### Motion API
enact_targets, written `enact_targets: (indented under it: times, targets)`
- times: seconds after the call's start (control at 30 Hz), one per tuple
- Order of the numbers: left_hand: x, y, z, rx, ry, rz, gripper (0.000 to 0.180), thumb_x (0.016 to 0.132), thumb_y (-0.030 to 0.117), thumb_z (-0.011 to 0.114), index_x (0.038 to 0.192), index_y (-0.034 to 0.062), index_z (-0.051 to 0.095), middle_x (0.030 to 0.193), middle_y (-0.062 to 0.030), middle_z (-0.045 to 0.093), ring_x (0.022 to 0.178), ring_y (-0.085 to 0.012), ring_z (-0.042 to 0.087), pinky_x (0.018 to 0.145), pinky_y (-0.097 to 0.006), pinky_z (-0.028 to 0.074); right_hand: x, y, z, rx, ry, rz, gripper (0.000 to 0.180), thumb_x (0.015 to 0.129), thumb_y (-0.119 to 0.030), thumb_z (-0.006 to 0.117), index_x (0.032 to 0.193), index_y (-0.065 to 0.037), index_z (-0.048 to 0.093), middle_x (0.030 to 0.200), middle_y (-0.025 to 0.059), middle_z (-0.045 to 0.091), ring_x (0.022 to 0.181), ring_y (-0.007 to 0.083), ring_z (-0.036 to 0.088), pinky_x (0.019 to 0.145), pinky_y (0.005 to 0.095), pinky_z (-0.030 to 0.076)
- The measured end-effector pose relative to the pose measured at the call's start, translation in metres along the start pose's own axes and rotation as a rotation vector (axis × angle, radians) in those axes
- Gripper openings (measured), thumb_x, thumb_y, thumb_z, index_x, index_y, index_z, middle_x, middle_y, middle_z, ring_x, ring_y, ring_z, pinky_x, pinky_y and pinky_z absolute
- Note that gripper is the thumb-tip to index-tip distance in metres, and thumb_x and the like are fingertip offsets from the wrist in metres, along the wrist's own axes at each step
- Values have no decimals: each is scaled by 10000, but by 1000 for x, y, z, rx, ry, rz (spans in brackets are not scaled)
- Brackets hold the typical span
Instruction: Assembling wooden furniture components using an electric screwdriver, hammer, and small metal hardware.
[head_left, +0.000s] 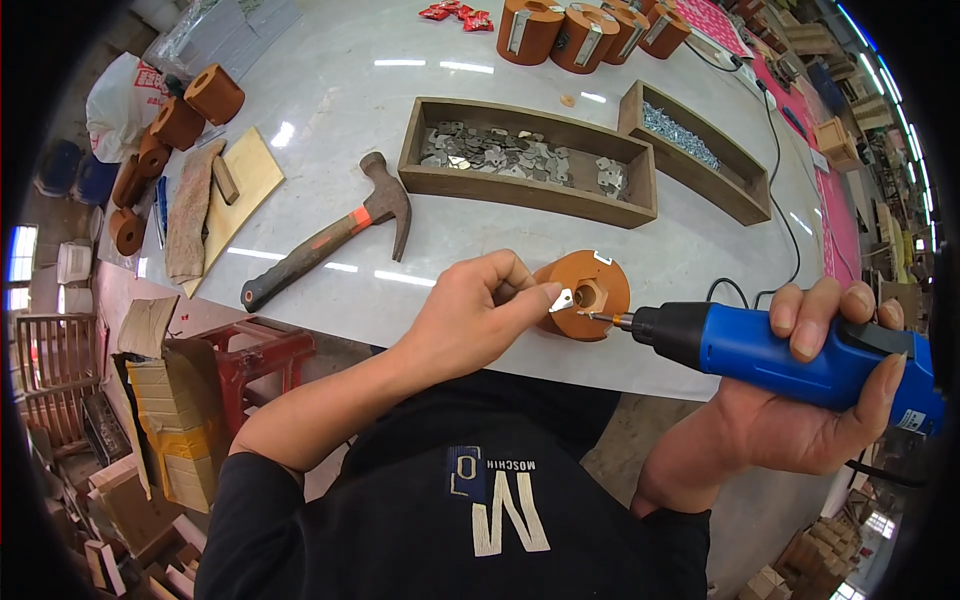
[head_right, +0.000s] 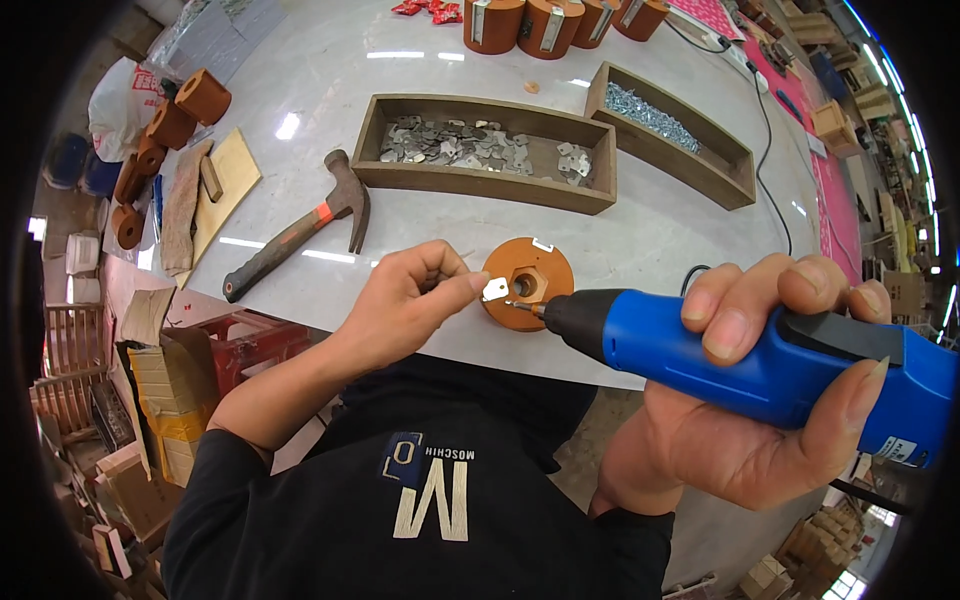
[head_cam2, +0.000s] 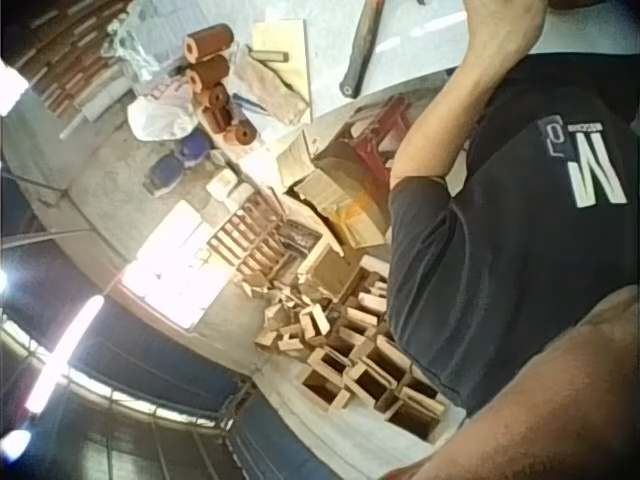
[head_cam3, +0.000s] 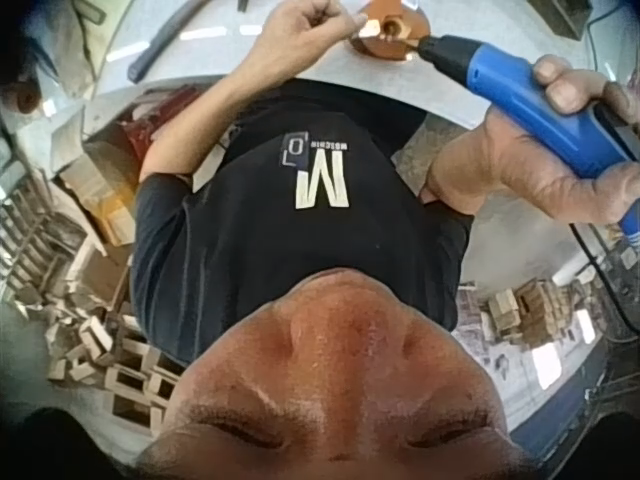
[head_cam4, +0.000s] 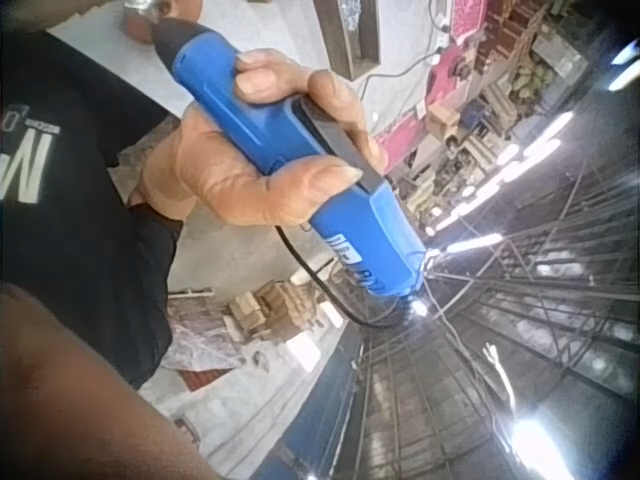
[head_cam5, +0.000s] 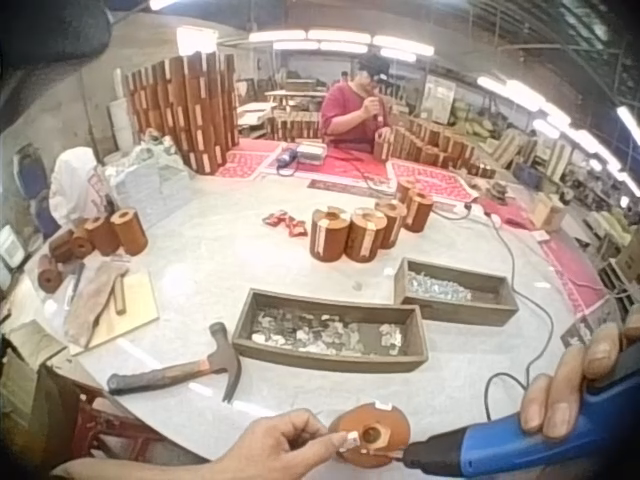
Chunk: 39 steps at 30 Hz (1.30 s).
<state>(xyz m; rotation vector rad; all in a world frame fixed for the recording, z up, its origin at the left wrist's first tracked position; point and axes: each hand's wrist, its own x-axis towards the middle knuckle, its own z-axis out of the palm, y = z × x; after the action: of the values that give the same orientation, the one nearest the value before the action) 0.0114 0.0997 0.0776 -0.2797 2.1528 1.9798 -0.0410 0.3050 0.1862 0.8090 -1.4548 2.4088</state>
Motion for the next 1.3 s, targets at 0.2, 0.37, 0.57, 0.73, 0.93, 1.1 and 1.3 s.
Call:
enact_targets:
  times: [0.2, 0.37, 0.57, 0.73, 0.93, 1.1, 1.3]
  targets:
    - [7, -14, 10, -149, -23, -90, 201, 910, 197, 667, 852, 9, 626, 661, 25, 534, 576, -22, 401, 491, -223, 296, 8, 11, 2, -47, -127, 10, 332, 952, -283, 507, 1176, -37, 500, 1063, 121, 597, 727, 159, 539, 696, 348, 453]
    - [6, -2, 6, -275, -43, -168, 176, 903, 173, 671, 858, 8, 629, 668, 24, 539, 543, -15, 384, 458, -211, 263, 13, 15, 2, -54, -182, 26, 342, 961, -290, 486, 1197, -43, 492, 1079, 133, 612, 734, 159, 554, 709, 355, 465]
    - [6, -4, 5, -316, -66, -214, 168, 894, 158, 680, 844, 8, 626, 661, 25, 533, 518, -18, 365, 437, -207, 242, 14, 19, 11, -24, -206, 31, 332, 973, -276, 458, 1208, -43, 484, 1081, 149, 624, 729, 166, 570, 719, 362, 476]
    - [6, -7, 8, -305, -32, -178, 182, 883, 168, 694, 814, 16, 621, 645, 32, 525, 530, -20, 367, 452, -210, 254, 13, 23, 14, -35, -225, 30, 334, 974, -270, 455, 1215, -40, 484, 1086, 158, 630, 726, 170, 576, 719, 367, 485]
    - [6, -7, 6, -269, -28, -177, 188, 881, 169, 692, 788, 22, 621, 639, 35, 522, 544, -23, 366, 467, -213, 262, 13, 27, 21, -84, -208, 26, 345, 970, -263, 462, 1225, -33, 488, 1067, 174, 639, 709, 179, 584, 701, 371, 492]
    - [6, -7, 7, -271, -26, -168, 193, 878, 169, 692, 779, 21, 618, 639, 36, 520, 549, -25, 368, 480, -217, 272, 12, 28, 28, -113, -165, 45, 331, 966, -254, 461, 1215, -37, 477, 1043, 187, 639, 705, 181, 592, 689, 368, 496]
    - [7, -9, 8, -269, -24, -173, 191, 876, 165, 692, 780, 20, 615, 653, 28, 536, 563, -30, 383, 494, -219, 286, 11, 27, 33, -135, -146, 82, 321, 964, -258, 463, 1203, -44, 449, 1044, 192, 630, 705, 182, 596, 696, 364, 496]
